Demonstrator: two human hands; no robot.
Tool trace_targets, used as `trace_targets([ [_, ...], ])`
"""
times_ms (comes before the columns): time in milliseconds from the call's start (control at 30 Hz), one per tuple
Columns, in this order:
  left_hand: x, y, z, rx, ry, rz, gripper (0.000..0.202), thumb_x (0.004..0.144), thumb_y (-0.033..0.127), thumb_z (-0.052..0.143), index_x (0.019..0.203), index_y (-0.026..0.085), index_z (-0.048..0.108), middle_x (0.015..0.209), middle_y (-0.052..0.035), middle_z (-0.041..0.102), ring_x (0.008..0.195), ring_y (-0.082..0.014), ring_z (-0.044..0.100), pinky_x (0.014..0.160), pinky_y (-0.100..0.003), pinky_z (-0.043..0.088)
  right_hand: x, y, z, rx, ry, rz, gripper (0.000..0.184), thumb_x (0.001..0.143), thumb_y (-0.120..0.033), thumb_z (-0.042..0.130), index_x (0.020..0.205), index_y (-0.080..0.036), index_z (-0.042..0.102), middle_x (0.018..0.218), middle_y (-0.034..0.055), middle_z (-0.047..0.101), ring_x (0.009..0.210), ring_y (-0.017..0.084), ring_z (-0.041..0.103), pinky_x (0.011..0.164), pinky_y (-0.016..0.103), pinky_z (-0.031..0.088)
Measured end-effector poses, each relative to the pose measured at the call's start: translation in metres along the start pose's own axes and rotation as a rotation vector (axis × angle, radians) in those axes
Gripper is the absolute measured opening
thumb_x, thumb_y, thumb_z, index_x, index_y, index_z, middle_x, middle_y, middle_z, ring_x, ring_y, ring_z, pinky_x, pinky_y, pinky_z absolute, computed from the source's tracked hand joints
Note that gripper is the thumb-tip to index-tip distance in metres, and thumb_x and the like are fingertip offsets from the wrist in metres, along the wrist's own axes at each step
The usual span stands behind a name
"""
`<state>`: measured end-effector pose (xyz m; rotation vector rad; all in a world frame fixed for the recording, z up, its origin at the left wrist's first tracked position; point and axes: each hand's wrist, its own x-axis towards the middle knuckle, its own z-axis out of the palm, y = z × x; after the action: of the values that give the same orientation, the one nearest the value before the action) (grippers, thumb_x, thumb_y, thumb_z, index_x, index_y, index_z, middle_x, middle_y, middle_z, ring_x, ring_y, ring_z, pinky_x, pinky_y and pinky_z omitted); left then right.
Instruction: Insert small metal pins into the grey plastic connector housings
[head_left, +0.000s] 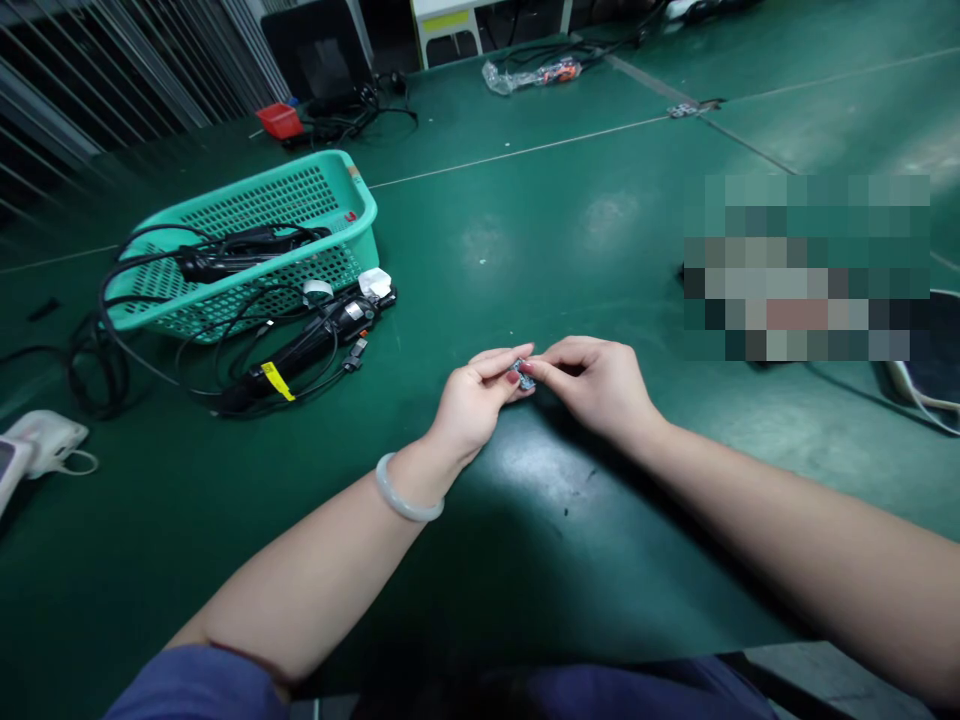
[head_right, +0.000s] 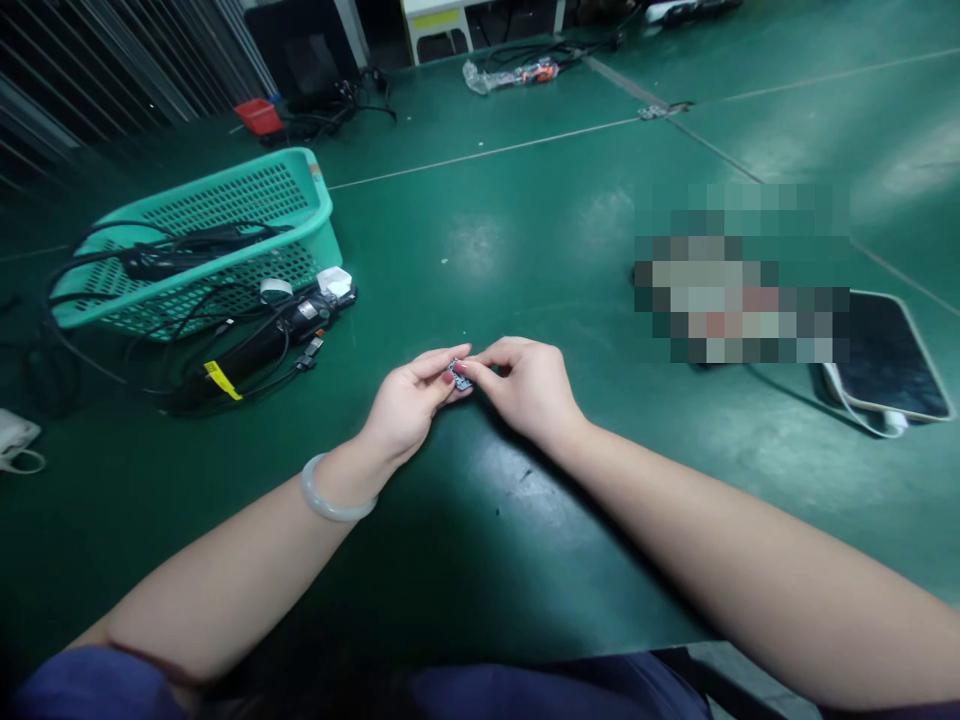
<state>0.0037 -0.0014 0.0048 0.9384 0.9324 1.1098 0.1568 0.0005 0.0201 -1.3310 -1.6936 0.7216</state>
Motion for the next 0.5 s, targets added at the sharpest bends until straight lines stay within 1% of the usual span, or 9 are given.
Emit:
trace_targets([
  [67, 0.001, 0.001, 0.000, -0.051, 0.020, -0.027, 0.021, 0.074, 0.012, 0.067, 0.093, 0.018, 0.074, 0.108, -0.0062, 0.066, 0.095, -0.0148, 0.064, 0.095, -0.036, 0.050, 0.001, 0.001, 0.000, 0.005, -0.024, -0.028, 0.018, 0.080, -0.029, 0.062, 0.072, -0.020, 0.074, 0.076, 0.0042, 0.072, 0.071, 0.016, 0.064, 0.069, 0.030, 0.048],
  [167, 0.003, 0.002, 0.000, -0.123, 0.044, -0.068, 0.022, 0.074, 0.011, 0.065, 0.094, 0.017, 0.072, 0.093, -0.0053, 0.071, 0.089, -0.0139, 0.066, 0.098, -0.038, 0.047, 0.004, 0.005, 0.000, 0.048, -0.079, -0.023, 0.020, 0.083, -0.026, 0.056, 0.080, -0.021, 0.075, 0.086, 0.0046, 0.073, 0.080, 0.017, 0.065, 0.076, 0.031, 0.049],
  [233, 0.003, 0.003, 0.001, -0.140, 0.086, -0.072, 0.021, 0.075, 0.008, 0.063, 0.093, 0.016, 0.071, 0.093, -0.0045, 0.071, 0.088, -0.0126, 0.066, 0.099, -0.038, 0.046, 0.006, 0.008, -0.001, 0.059, -0.077, 0.009, 0.021, 0.084, -0.024, 0.055, 0.089, -0.021, 0.075, 0.091, 0.0050, 0.073, 0.084, 0.018, 0.065, 0.079, 0.032, 0.049],
  [300, 0.004, 0.005, 0.001, -0.143, 0.133, -0.076, 0.020, 0.076, 0.006, 0.061, 0.091, 0.016, 0.071, 0.098, -0.0043, 0.070, 0.089, -0.0113, 0.065, 0.099, -0.036, 0.045, 0.009, 0.011, -0.004, 0.021, -0.041, 0.062, 0.024, 0.084, -0.023, 0.054, 0.096, -0.020, 0.074, 0.092, 0.0055, 0.073, 0.085, 0.018, 0.065, 0.080, 0.032, 0.049],
  [333, 0.004, 0.006, 0.002, -0.143, 0.152, -0.082, 0.020, 0.077, 0.005, 0.060, 0.090, 0.016, 0.070, 0.100, -0.0044, 0.070, 0.089, -0.0109, 0.065, 0.099, -0.035, 0.045, 0.011, 0.013, -0.006, -0.021, -0.027, 0.085, 0.024, 0.083, -0.022, 0.054, 0.097, -0.020, 0.074, 0.092, 0.0056, 0.073, 0.084, 0.018, 0.065, 0.080, 0.032, 0.049],
  [400, 0.004, 0.007, 0.002, -0.147, 0.180, -0.096, 0.020, 0.078, 0.005, 0.059, 0.091, 0.015, 0.069, 0.100, -0.0047, 0.069, 0.090, -0.0104, 0.065, 0.100, -0.034, 0.045, 0.014, 0.017, -0.011, -0.134, -0.043, 0.100, 0.021, 0.081, -0.020, 0.057, 0.092, -0.020, 0.074, 0.090, 0.0049, 0.072, 0.081, 0.018, 0.064, 0.079, 0.032, 0.049],
  [500, 0.004, 0.008, 0.003, -0.163, 0.202, -0.112, 0.019, 0.079, 0.004, 0.057, 0.092, 0.014, 0.067, 0.094, -0.0047, 0.069, 0.089, -0.0097, 0.065, 0.099, -0.033, 0.045, 0.018, 0.023, -0.017, -0.289, -0.164, 0.068, 0.012, 0.074, -0.019, 0.065, 0.082, -0.022, 0.074, 0.086, 0.0029, 0.071, 0.078, 0.018, 0.062, 0.076, 0.032, 0.048],
])
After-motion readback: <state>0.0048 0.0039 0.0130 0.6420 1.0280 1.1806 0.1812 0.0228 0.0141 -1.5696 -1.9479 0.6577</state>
